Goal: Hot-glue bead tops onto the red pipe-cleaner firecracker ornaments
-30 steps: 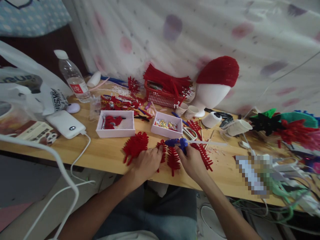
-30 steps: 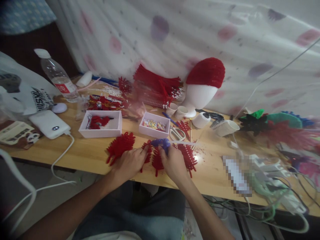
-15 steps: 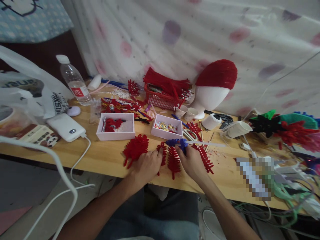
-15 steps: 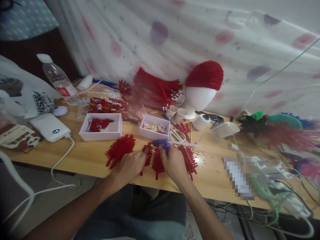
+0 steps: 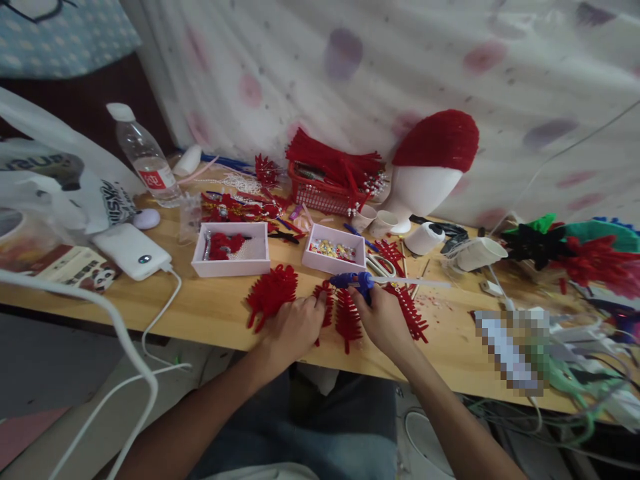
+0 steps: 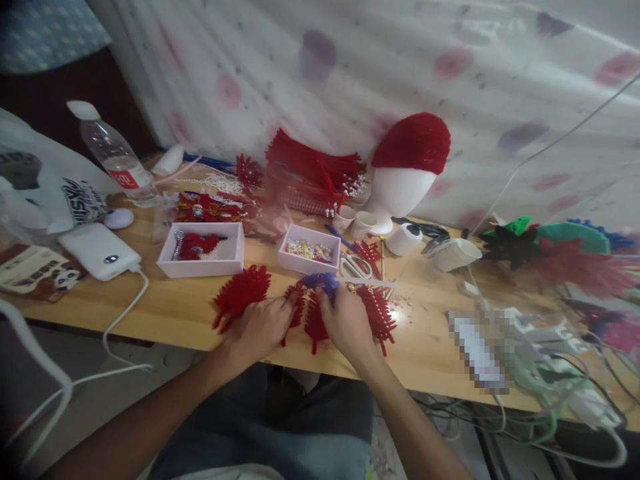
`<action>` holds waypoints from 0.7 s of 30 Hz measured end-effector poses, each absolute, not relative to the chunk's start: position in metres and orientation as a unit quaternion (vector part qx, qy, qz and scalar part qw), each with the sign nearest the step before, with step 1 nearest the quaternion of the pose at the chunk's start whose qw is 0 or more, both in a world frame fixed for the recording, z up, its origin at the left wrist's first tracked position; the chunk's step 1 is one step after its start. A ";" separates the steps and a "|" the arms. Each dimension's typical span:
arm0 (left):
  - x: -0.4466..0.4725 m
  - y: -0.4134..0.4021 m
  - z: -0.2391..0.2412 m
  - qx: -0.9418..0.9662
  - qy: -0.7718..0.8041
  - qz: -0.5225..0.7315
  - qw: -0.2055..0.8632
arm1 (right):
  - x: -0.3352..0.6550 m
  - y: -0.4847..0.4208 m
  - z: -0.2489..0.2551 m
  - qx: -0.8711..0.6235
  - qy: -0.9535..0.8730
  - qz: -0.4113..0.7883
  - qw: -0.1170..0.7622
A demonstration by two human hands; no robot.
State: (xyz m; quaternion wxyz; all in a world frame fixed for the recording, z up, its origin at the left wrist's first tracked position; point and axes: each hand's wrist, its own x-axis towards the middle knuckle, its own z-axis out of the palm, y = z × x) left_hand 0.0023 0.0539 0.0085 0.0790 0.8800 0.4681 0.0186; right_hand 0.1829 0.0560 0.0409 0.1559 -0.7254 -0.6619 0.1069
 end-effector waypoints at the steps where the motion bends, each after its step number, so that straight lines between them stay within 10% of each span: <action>1: 0.002 0.054 0.010 0.881 0.467 0.017 0.079 | 0.183 0.055 0.041 -0.725 -0.663 0.104 0.153; 21: 0.002 0.054 0.010 0.884 0.461 0.019 0.072 | 0.181 0.047 0.045 -0.733 -0.665 0.077 0.122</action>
